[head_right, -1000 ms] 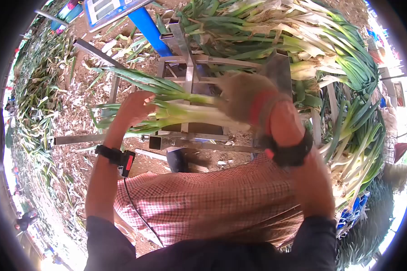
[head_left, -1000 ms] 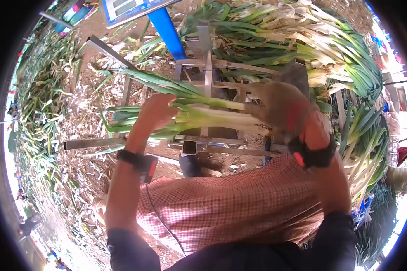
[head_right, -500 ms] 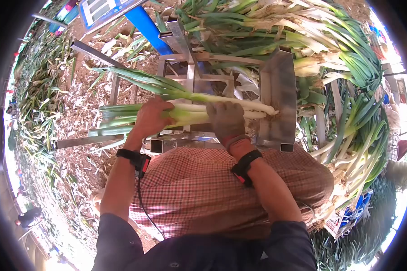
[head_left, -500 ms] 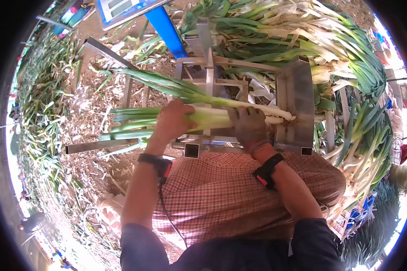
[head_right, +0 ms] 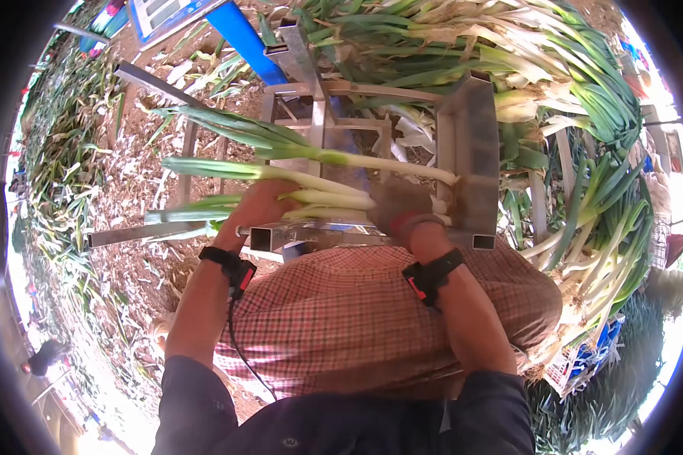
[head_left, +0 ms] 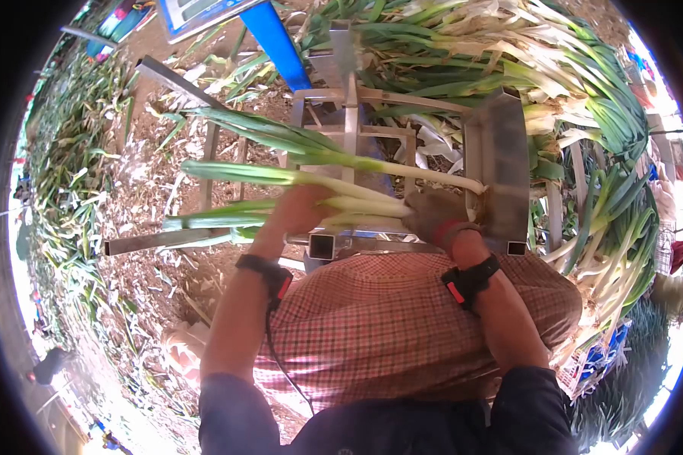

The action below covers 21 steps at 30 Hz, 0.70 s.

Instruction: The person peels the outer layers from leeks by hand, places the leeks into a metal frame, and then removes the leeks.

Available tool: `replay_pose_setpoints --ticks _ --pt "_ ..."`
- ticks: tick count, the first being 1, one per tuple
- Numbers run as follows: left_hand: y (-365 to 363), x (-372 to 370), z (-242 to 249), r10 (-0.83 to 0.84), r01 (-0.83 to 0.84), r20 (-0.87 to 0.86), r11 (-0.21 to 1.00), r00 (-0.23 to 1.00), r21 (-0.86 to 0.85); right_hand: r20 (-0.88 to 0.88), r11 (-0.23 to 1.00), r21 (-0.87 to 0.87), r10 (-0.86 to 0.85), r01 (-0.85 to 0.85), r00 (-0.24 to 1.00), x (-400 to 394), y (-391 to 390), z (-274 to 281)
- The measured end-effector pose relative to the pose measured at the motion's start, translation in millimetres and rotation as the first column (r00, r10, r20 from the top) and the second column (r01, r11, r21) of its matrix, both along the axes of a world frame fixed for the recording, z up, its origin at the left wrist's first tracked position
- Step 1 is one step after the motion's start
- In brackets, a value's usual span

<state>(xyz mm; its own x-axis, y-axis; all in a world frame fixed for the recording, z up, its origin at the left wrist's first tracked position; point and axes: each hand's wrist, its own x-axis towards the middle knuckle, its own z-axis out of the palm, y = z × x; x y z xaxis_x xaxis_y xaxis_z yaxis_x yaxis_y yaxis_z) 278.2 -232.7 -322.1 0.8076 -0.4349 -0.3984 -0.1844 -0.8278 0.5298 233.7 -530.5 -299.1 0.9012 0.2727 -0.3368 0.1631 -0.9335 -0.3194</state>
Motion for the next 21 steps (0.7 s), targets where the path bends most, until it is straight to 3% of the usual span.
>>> replay_pose_setpoints --ticks 1,4,7,10,11,12,14,17,20,21 --pt "-1 0 -4 0.000 0.000 0.007 1.000 1.000 -0.013 -0.109 1.000 0.008 0.018 -0.017 0.994 2 -1 4" --pt "8 -4 -10 0.003 -0.002 0.018 0.998 1.000 -0.071 -0.086 0.993 0.094 -0.057 0.065 0.995 14 1 16" --pt "6 -2 -2 0.021 -0.024 -0.026 0.992 0.999 -0.121 -0.287 0.965 0.257 0.026 0.051 0.958 21 2 -29" --pt "9 -1 15 0.109 -0.106 0.014 0.987 0.994 -0.118 -0.438 0.901 0.420 0.100 0.105 0.893 34 -6 -23" --pt "9 -1 21 0.141 -0.135 0.044 0.984 0.989 -0.112 -0.391 0.921 0.386 0.109 0.055 0.914 35 -5 -18" --pt "6 0 25 0.120 -0.099 0.246 0.991 0.962 -0.093 -0.342 0.939 0.345 0.117 0.008 0.932 36 -5 -11" --pt "-1 1 32 0.057 -0.041 0.611 0.998 0.790 -0.039 -0.258 0.963 0.266 0.121 -0.049 0.958 31 -8 -10" --pt "2 -1 0 -0.020 0.004 0.640 1.000 0.768 0.026 -0.200 0.974 0.213 0.121 -0.078 0.972 24 -13 -16" --pt "-3 -7 -9 -0.009 -0.050 0.271 0.977 0.963 0.209 -0.195 0.958 0.271 0.150 -0.093 0.969 26 -14 -20" --pt "-1 -8 -9 0.018 -0.070 0.264 0.979 0.964 0.190 -0.150 0.946 0.306 0.161 -0.109 0.976 24 -16 -26"
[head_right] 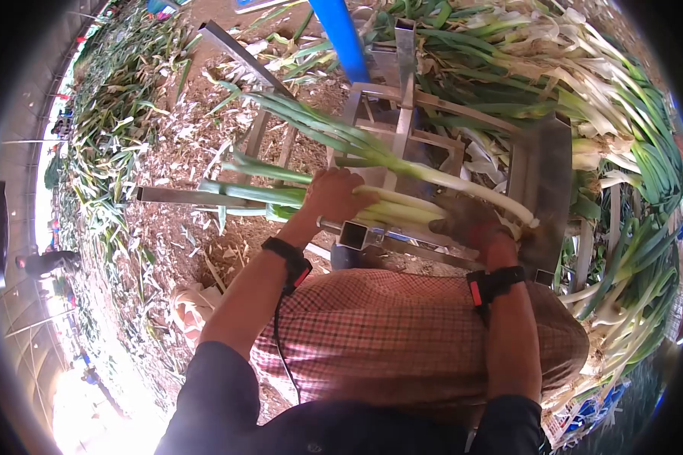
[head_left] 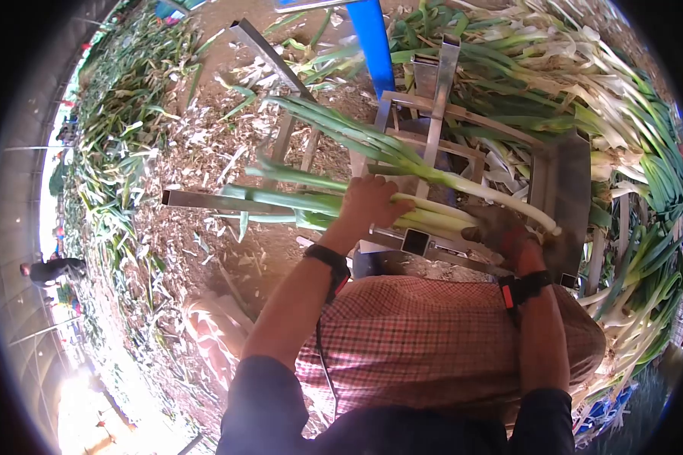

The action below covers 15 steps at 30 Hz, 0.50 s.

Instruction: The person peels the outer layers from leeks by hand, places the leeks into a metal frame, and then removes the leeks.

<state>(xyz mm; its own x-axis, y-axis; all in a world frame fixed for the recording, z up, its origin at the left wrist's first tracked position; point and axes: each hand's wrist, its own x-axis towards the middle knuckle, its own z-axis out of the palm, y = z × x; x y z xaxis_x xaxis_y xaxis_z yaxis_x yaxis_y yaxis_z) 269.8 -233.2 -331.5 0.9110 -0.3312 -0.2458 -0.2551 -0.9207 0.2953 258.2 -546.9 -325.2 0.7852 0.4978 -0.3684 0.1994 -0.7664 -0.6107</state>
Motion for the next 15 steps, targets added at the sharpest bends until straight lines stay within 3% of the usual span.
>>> replay_pose_setpoints --ticks 4,7,8,10,11,12,13,15 --pt "-7 -1 -1 0.017 -0.016 0.015 0.994 1.000 -0.106 0.011 1.000 -0.021 0.019 -0.019 1.000 6 2 33" --pt "-4 1 9 -0.009 0.015 0.027 0.974 1.000 -0.227 0.364 0.974 0.188 -0.186 0.124 0.913 15 18 52" --pt "-5 3 11 -0.028 0.035 0.029 0.959 0.999 -0.283 0.394 0.981 0.120 -0.188 0.153 0.900 19 23 47" --pt "8 4 -6 -0.116 0.186 0.230 0.932 0.966 -0.312 0.452 0.973 -0.030 -0.192 0.230 0.871 34 19 4" --pt "13 8 -18 -0.180 0.302 0.364 0.901 0.914 -0.312 0.300 0.979 -0.043 -0.179 0.200 0.937 22 5 -50" --pt "14 5 -23 -0.063 0.185 0.436 0.952 0.898 -0.243 0.141 0.983 -0.059 -0.166 0.176 0.976 13 -8 -103" --pt "7 19 -2 -0.125 0.235 0.374 0.936 0.919 -0.264 0.076 0.942 -0.164 -0.283 0.292 0.956 3 7 -176" --pt "5 38 -9 -0.204 0.288 0.491 0.952 0.847 -0.102 0.235 0.928 -0.084 -0.335 0.362 0.913 6 21 -82"
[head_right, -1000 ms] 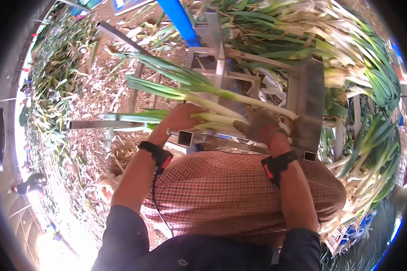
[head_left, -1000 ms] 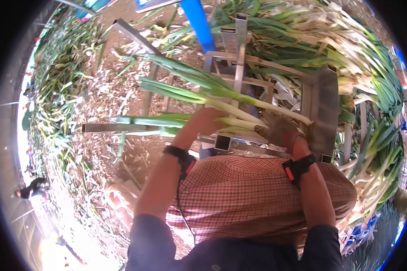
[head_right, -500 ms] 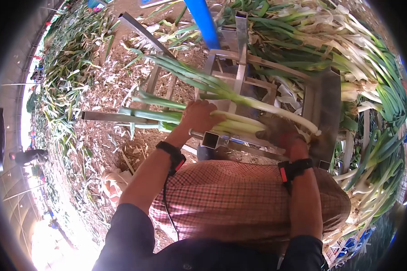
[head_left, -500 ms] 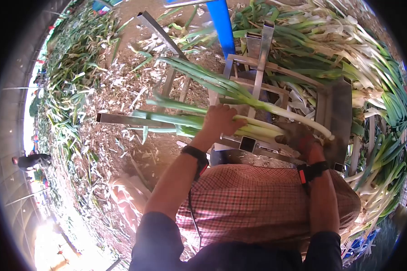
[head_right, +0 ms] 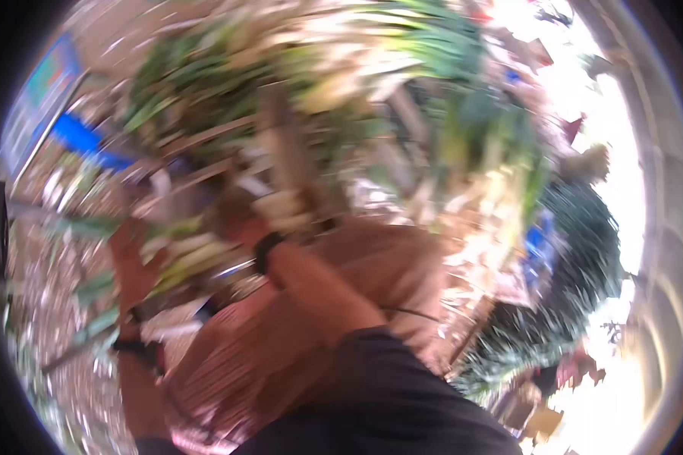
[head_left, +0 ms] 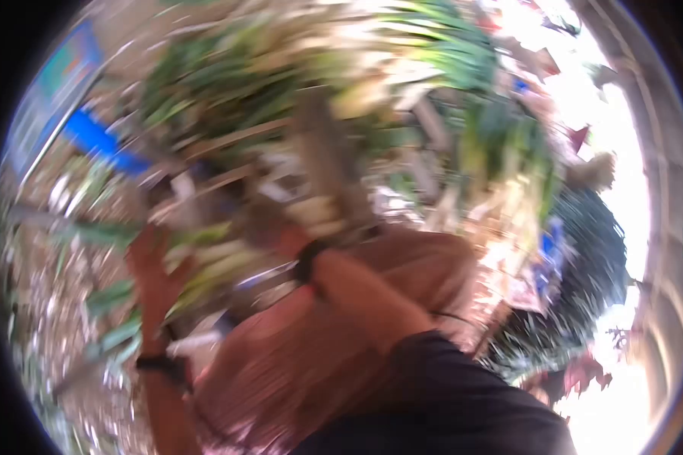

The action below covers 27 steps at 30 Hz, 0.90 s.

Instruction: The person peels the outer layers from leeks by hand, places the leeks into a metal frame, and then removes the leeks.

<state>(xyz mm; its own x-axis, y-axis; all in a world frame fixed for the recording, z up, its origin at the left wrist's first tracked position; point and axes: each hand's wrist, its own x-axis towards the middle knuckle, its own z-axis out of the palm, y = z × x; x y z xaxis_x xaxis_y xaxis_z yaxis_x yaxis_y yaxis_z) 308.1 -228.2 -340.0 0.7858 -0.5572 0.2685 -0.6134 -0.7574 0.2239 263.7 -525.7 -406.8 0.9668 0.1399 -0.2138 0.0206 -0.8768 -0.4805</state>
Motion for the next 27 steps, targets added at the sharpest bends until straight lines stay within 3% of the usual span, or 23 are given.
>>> replay_pose_setpoints --ticks 1,3,4,5,7,8,10,11,12,15,16,17,19,21,24,25,26,27 --pt "-14 -1 6 0.011 -0.032 0.142 0.989 0.990 0.142 0.047 1.000 -0.002 -0.013 0.013 0.999 -2 2 28" --pt "-16 -10 -2 0.132 -0.080 -0.229 0.971 0.964 0.223 0.009 1.000 -0.009 -0.015 0.015 1.000 -12 2 61" --pt "-25 -12 8 0.173 -0.091 -0.289 0.957 0.942 0.276 -0.037 1.000 -0.006 -0.005 0.004 0.999 -11 -1 71" --pt "-27 -14 15 0.224 -0.105 -0.335 0.935 0.915 0.338 0.043 0.998 -0.051 0.034 -0.032 0.998 -11 1 85" --pt "-32 -12 16 0.234 -0.111 -0.355 0.936 0.905 0.335 0.180 0.984 -0.155 0.116 -0.089 0.977 -10 -5 132" --pt "-29 -13 13 0.244 -0.119 -0.364 0.935 0.899 0.333 0.197 0.987 -0.131 0.116 -0.091 0.974 -16 -17 181" --pt "9 -1 -28 0.103 -0.045 -0.293 0.979 0.950 0.198 0.149 0.994 -0.097 0.068 -0.053 0.987 -37 -65 288" --pt "24 8 -41 0.040 -0.007 -0.251 0.991 0.967 0.134 0.180 0.998 -0.061 0.030 -0.019 0.983 -43 -104 301" --pt "25 15 -40 0.146 -0.075 -0.204 0.945 0.968 0.318 0.210 1.000 -0.022 -0.007 0.012 0.978 -48 -142 314" --pt "90 29 -57 0.139 -0.156 -0.097 0.969 0.985 -0.190 0.358 0.893 -0.042 -0.405 0.448 0.841 -93 -281 291" --pt "126 34 -65 0.114 -0.173 -0.199 0.935 0.973 -0.310 0.161 0.763 -0.154 -0.608 0.628 0.778 -114 -317 292" --pt "164 39 -71 0.075 -0.200 -0.296 0.885 0.952 -0.421 0.072 0.683 -0.297 -0.681 0.667 0.729 -132 -362 272" --pt "170 31 -46 0.136 -0.260 -0.310 0.876 0.941 -0.407 0.163 0.420 -0.518 -0.807 0.745 0.568 -189 -387 254" --pt "141 -7 5 0.327 -0.342 -0.111 0.924 0.939 -0.172 0.347 0.189 -0.650 -0.788 0.736 0.508 -227 -410 224" --pt "134 -22 37 0.425 -0.432 -0.124 0.902 0.897 -0.030 0.323 0.088 -0.525 -0.900 0.847 0.293 -267 -433 237" --pt "141 -20 33 0.409 -0.428 -0.173 0.900 0.896 -0.087 0.301 0.058 -0.479 -0.926 0.876 0.226 -278 -440 236" --pt "145 -16 26 0.391 -0.427 -0.222 0.893 0.893 -0.143 0.077 0.109 -0.380 -0.986 0.919 0.149 -281 -444 246" --pt "136 -17 34 0.374 -0.430 -0.268 0.881 0.888 -0.196 0.079 0.124 -0.391 -0.983 0.912 0.167 -280 -439 245"
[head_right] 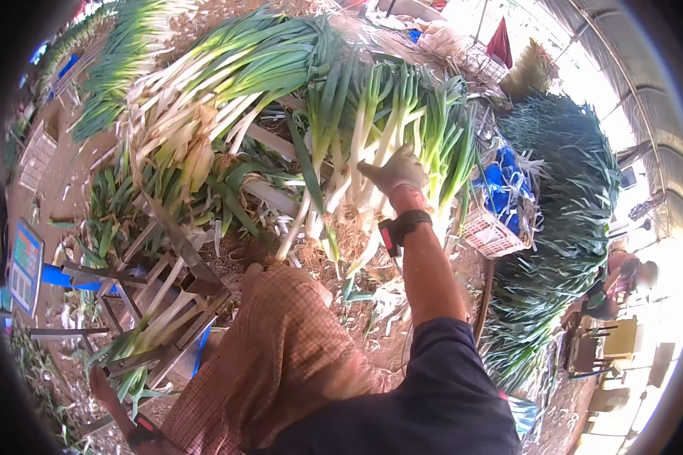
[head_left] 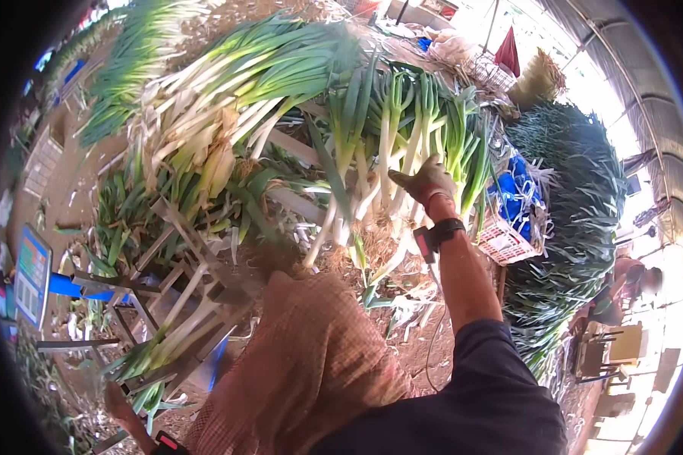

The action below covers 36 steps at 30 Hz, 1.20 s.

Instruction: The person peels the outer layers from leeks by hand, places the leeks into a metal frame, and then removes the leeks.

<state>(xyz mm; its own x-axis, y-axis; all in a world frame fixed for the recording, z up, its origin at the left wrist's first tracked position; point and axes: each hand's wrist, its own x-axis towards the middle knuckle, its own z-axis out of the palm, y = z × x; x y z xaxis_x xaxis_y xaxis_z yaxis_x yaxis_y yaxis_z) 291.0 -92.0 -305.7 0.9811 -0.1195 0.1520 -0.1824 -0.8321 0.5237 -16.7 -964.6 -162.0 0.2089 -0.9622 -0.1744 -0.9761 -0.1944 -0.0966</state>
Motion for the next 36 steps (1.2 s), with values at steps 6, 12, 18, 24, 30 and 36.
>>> replay_pose_setpoints --ticks 6,12,18,24,30,36 --pt "-44 -12 -7 0.095 -0.089 0.056 0.990 0.994 -0.111 -0.030 0.992 -0.123 0.003 -0.006 1.000 14 13 -31" --pt "-73 -47 33 0.260 -0.295 -0.155 0.914 0.953 -0.278 -0.051 0.978 -0.154 0.132 -0.138 0.990 28 24 -21" --pt "-64 -63 27 0.272 -0.329 -0.190 0.848 0.943 -0.416 0.073 0.967 -0.254 0.042 -0.022 0.996 36 17 -60" --pt "-71 -75 28 0.291 -0.366 -0.223 0.783 0.930 -0.503 0.205 0.960 -0.280 0.051 0.008 0.977 21 14 -60" --pt "-88 -83 41 0.297 -0.364 -0.210 0.745 0.931 -0.560 0.320 0.983 -0.174 0.004 0.055 0.947 19 25 -41" --pt "-82 -81 33 0.116 -0.233 -0.214 0.696 0.970 -0.679 0.454 0.987 -0.097 -0.069 0.126 0.889 7 35 -47"
